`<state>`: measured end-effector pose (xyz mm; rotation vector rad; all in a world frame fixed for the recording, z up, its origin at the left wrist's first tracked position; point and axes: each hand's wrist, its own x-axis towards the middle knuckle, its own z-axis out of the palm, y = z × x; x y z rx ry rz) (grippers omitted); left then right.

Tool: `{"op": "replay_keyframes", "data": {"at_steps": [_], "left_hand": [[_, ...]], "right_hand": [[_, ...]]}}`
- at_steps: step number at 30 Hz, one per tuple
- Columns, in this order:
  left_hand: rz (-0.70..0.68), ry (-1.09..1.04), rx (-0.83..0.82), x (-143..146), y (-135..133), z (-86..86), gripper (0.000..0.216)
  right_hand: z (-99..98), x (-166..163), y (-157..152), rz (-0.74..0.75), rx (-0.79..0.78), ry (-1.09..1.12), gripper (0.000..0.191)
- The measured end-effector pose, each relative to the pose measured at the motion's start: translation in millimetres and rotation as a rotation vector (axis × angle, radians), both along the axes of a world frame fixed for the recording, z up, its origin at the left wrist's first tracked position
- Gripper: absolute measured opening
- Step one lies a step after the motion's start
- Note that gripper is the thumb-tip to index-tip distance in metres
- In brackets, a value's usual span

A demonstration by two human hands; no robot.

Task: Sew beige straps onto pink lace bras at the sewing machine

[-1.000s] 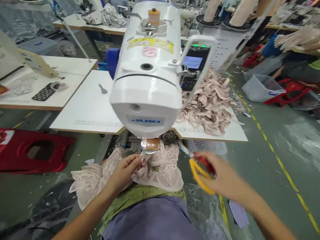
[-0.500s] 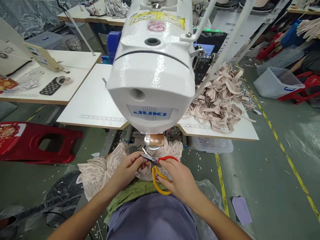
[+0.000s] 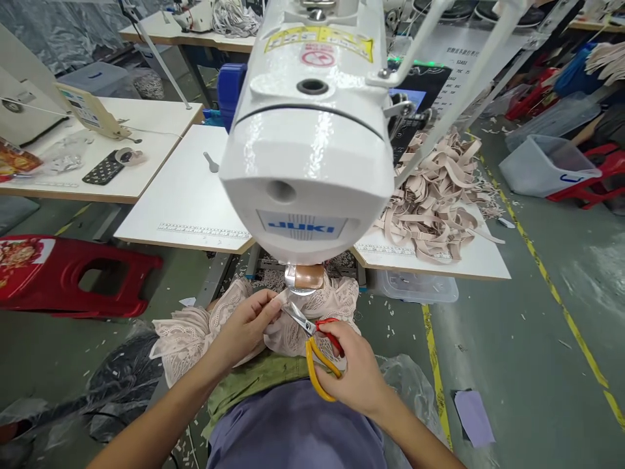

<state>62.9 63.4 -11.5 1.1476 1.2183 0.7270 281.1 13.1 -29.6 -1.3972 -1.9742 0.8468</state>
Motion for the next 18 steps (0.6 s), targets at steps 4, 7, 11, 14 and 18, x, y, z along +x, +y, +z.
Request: {"op": "replay_keyframes", "data": {"at_steps": [4,7,11,14,18], "left_hand": [[-0.01,0.039,0.008,-0.5,-0.4,-1.7,0.038],[-0.035,0.071,0.032,-1.8,0.3,-0.6,0.035],[-0.056,0.089,0.057,-5.2,3.6,-0.2,0.032],[-0.056,0.085,0.058,-8.1,5.3,-4.4,0.032],[-0.035,0.061,0.038,-8.5,4.5,-9.2,0.033]], "right_hand": [[-3.0,-9.0,4.0,-0.001,-0.01,-0.004,0.037],[-6.8,-12.2,6.2,-0.01,-0.04,-0.019,0.039],[-13.3,-12.8,10.1,-0.023,-0.112,0.002,0.036],[-16.2,-11.3,11.8,-0.047,-0.188,0.037,0.035],[-17.9,-9.1,7.2,-0.089,-0.331,0.101,0.036]]}}
